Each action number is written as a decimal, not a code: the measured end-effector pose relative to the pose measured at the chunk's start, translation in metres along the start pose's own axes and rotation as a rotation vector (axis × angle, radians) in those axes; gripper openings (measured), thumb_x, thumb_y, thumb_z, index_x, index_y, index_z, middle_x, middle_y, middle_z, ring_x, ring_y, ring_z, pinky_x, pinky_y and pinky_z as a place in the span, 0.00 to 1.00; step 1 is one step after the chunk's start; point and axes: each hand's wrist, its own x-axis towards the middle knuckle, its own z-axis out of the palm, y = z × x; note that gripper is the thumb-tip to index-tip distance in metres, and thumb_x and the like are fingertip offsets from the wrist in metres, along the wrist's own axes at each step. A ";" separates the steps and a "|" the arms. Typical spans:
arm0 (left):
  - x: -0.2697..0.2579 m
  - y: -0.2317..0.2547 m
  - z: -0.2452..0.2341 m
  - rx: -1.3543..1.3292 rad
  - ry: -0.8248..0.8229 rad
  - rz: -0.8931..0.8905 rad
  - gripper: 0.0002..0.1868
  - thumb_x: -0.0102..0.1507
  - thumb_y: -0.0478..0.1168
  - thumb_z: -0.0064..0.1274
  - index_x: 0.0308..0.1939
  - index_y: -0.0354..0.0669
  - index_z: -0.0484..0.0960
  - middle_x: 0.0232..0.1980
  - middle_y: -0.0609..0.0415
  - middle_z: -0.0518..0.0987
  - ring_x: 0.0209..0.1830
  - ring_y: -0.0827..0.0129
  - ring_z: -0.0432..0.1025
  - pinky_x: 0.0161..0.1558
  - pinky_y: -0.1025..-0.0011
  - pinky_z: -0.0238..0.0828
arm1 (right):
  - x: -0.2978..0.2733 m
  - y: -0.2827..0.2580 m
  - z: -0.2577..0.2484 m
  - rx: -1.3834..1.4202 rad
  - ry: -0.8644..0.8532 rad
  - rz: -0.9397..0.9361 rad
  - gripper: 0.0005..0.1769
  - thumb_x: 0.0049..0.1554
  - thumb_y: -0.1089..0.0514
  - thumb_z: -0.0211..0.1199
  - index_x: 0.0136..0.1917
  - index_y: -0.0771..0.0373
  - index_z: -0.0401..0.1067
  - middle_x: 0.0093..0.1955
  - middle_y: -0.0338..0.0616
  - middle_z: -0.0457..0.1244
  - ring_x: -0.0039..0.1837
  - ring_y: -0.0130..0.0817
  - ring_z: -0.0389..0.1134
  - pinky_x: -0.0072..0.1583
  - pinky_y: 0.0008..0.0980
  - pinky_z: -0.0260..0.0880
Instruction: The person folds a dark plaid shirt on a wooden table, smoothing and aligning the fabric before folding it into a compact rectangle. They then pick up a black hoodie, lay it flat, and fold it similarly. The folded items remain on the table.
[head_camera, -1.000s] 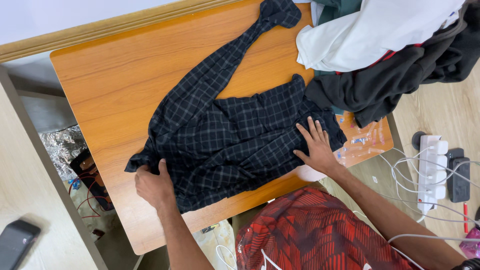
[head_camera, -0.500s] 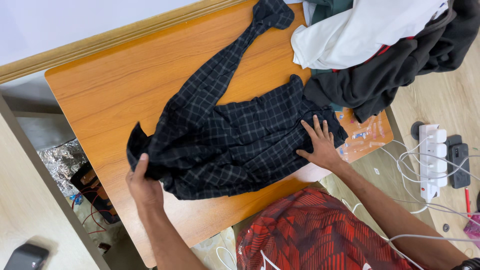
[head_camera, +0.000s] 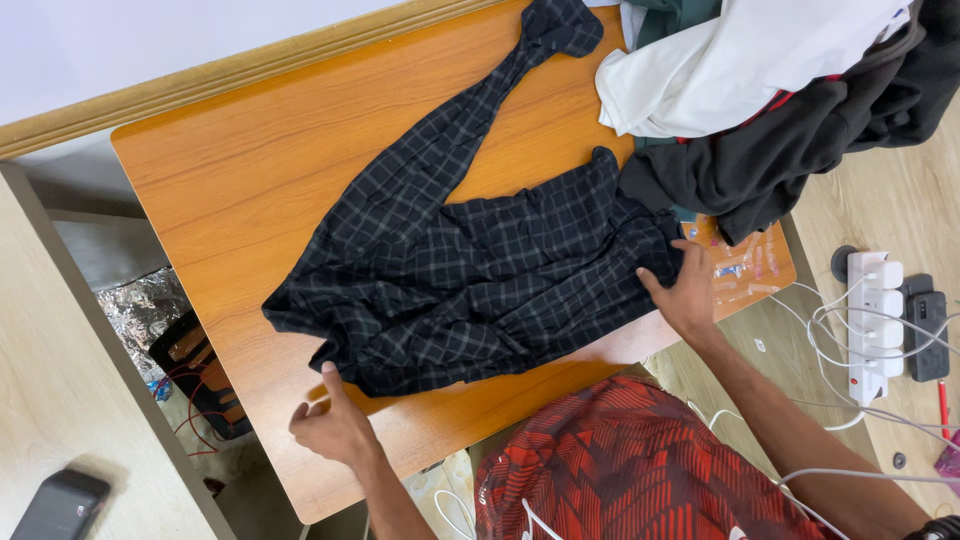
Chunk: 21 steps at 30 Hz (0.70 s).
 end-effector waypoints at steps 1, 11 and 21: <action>-0.012 -0.003 0.000 -0.060 -0.006 -0.057 0.48 0.63 0.62 0.64 0.63 0.18 0.66 0.43 0.37 0.78 0.39 0.58 0.77 0.39 0.62 0.78 | -0.001 0.005 -0.002 0.002 0.049 0.094 0.43 0.54 0.43 0.74 0.70 0.71 0.61 0.68 0.62 0.59 0.73 0.54 0.60 0.72 0.46 0.62; -0.041 0.022 0.011 -0.068 -0.295 -0.147 0.34 0.55 0.57 0.71 0.42 0.23 0.84 0.35 0.39 0.83 0.30 0.59 0.77 0.32 0.66 0.75 | 0.004 0.059 -0.016 0.400 -0.211 0.764 0.43 0.56 0.41 0.76 0.48 0.92 0.66 0.48 0.78 0.66 0.39 0.53 0.70 0.42 0.43 0.73; -0.023 -0.016 0.034 -0.369 -0.320 -0.055 0.15 0.61 0.34 0.63 0.48 0.27 0.82 0.48 0.41 0.86 0.41 0.62 0.79 0.39 0.72 0.74 | 0.014 0.055 0.004 0.944 -0.356 0.690 0.20 0.53 0.60 0.71 0.53 0.74 0.68 0.54 0.59 0.69 0.56 0.46 0.73 0.61 0.41 0.76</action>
